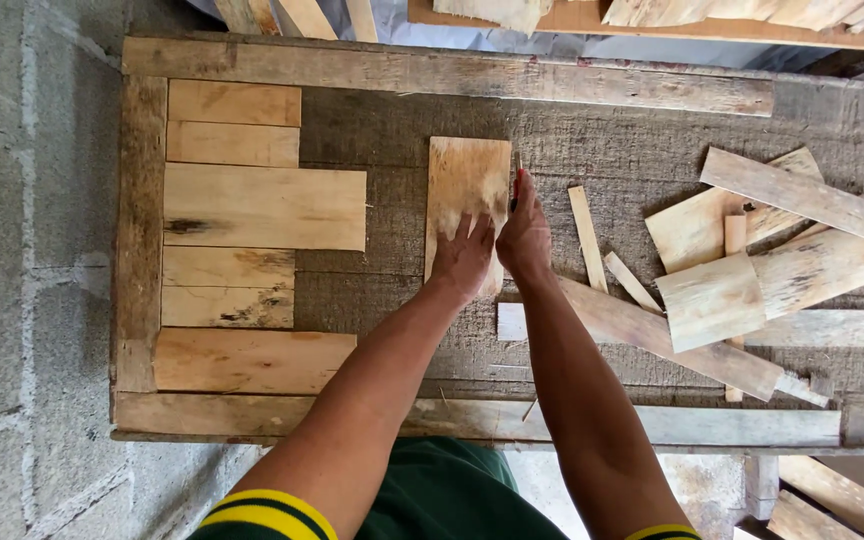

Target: Arranging and fitting thin wood slats onto a wooden frame and using a utility knife to cut pieces to size.

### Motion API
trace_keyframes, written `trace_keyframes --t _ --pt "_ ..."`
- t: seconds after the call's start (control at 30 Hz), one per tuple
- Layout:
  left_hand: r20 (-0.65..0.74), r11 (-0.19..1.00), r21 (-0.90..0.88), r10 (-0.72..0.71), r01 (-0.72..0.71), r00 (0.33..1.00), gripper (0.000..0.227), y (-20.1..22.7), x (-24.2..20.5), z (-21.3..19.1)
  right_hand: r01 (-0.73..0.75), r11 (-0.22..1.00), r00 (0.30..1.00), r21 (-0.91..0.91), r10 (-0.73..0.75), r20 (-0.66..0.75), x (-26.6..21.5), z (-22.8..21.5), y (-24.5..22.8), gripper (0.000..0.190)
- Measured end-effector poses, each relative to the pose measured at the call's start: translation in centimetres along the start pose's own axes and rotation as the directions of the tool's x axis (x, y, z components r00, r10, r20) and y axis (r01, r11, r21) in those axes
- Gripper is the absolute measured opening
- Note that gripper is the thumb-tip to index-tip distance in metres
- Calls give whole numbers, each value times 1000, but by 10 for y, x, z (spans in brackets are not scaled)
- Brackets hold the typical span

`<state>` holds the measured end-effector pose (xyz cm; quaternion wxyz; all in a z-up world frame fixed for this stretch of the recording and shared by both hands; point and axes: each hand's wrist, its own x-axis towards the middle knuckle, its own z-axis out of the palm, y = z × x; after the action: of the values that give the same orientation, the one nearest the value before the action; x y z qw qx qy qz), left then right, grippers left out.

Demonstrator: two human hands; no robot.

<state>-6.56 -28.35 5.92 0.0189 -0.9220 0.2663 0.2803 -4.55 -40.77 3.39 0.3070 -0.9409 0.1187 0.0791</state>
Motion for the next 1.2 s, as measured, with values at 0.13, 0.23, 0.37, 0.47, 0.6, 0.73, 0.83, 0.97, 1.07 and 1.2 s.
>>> trace_keyframes --t 0.13,0.23,0.37,0.47,0.6,0.73,0.83,0.97,1.07,1.2 --pt "-42 999 18 -26 26 999 74 -3 29 41 -136 988 985 -75 143 93 12 -6 -17 93" --pt "-87 999 -32 -32 30 996 69 -4 30 44 -104 991 991 -90 111 75 18 2 -11 103" --pt "-92 996 -90 -36 27 995 67 -3 20 33 -66 989 995 -133 76 71 22 7 -9 114" --pt "-105 995 -92 -33 24 994 68 -4 22 35 -55 987 996 -154 64 60 27 14 -2 114" --pt "-113 998 -65 -24 17 993 66 -5 19 33 -63 977 994 -205 79 72 29 19 0 113" --pt "-107 998 -52 -30 25 994 64 -4 30 48 -45 975 997 -218 56 44 30 23 4 109" --pt "-95 999 -44 -28 24 995 65 -5 20 33 -43 963 997 -267 59 53 30 22 1 110" --pt "-27 995 -101 -20 18 999 73 -5 5 8 -57 945 995 -322 81 60 30 13 -10 110" --pt "-27 996 -91 -20 17 999 77 -4 5 9 -42 940 997 -339 60 45 39 22 1 108" --pt "-118 997 -75 -34 25 992 73 -5 35 61 -15 917 1000 -398 22 14 47 24 14 95"
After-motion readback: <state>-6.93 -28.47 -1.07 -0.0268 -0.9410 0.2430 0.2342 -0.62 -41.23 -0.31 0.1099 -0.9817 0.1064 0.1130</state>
